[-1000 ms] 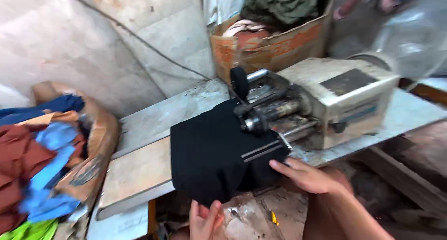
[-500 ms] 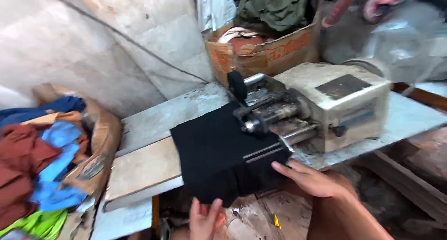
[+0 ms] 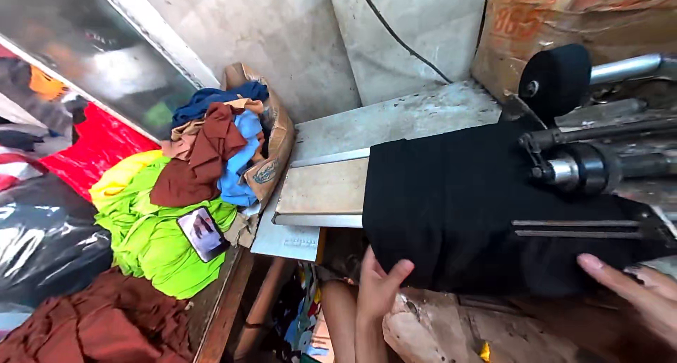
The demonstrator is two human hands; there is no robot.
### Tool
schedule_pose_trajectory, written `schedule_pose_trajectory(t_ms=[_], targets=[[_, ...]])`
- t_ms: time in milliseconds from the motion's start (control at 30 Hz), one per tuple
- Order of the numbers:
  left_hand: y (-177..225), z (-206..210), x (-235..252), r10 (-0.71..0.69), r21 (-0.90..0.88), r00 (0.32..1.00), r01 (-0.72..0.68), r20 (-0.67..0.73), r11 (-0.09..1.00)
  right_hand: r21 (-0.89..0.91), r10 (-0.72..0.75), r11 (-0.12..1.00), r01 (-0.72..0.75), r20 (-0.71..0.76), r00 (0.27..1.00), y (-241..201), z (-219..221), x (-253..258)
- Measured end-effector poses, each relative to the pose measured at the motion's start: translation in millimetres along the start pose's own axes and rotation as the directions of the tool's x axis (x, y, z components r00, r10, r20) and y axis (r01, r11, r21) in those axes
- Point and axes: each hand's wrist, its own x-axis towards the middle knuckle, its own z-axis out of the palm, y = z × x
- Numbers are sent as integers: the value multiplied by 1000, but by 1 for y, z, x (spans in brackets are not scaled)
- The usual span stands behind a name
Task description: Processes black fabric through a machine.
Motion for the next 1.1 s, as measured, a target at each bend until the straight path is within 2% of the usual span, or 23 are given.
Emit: schedule_pose_trajectory(t_ms=[67,133,167,200,267,333,400,467,600,667,733,767,833,900,1000,1033,1100], targets=[[4,5,-3,-35,22,997,33,62,999,-2,2,1000,-2,-10,1000,-1,0,0],[1,-2,-3,58,-130,994,-47,88,990,2,14,1000,-14,-29,999,-2,0,-1],[1,-5,-1,85,-169,995,-76,48,983,5,17,1000,-17,-34,999,-2,1,-1],[0,-6,2,87,-159,996,-85,8,984,8,22,1000,-22,-38,999,-3,1,-1],[-2,0,5,18,-14,999,-18,-37,1000,20,27,999,-26,-52,998,-2,2,-1],[0,8,2,-61,101,998,60,11,993,39,14,999,-12,-58,998,2,1,0],[-1,3,-3,-4,-17,999,5,47,1000,33,-21,999,23,-57,998,9,2,1],[-1,-2,-1,53,-92,998,-54,-19,994,-12,-53,999,53,-74,996,12,2,2],[-2,12,-6,-47,136,994,60,-96,989,-123,39,991,-44,-40,998,-3,0,1],[2,13,-13,-12,56,997,16,-79,998,-139,87,986,-87,-6,996,-6,-3,1],[-1,4,-6,99,-71,994,-102,-51,992,-140,107,985,-102,29,994,-5,-6,1],[-3,3,-2,115,-62,991,-119,-67,991,-148,112,983,-106,34,993,-5,-7,0],[-6,13,-2,66,86,988,-55,-137,995,-169,133,978,-124,42,990,-7,-7,1],[-3,26,-7,17,188,993,5,-113,982,-157,131,980,-121,52,990,-8,-6,3],[-4,17,-7,98,-32,994,-100,-58,994,-125,104,988,-95,71,992,-6,-7,2],[-4,13,-4,124,-57,990,-128,-70,990,-117,94,989,-85,74,993,-5,-6,2],[-6,14,-3,109,43,989,-105,-100,993,-109,91,991,-82,77,993,-5,-5,2]])
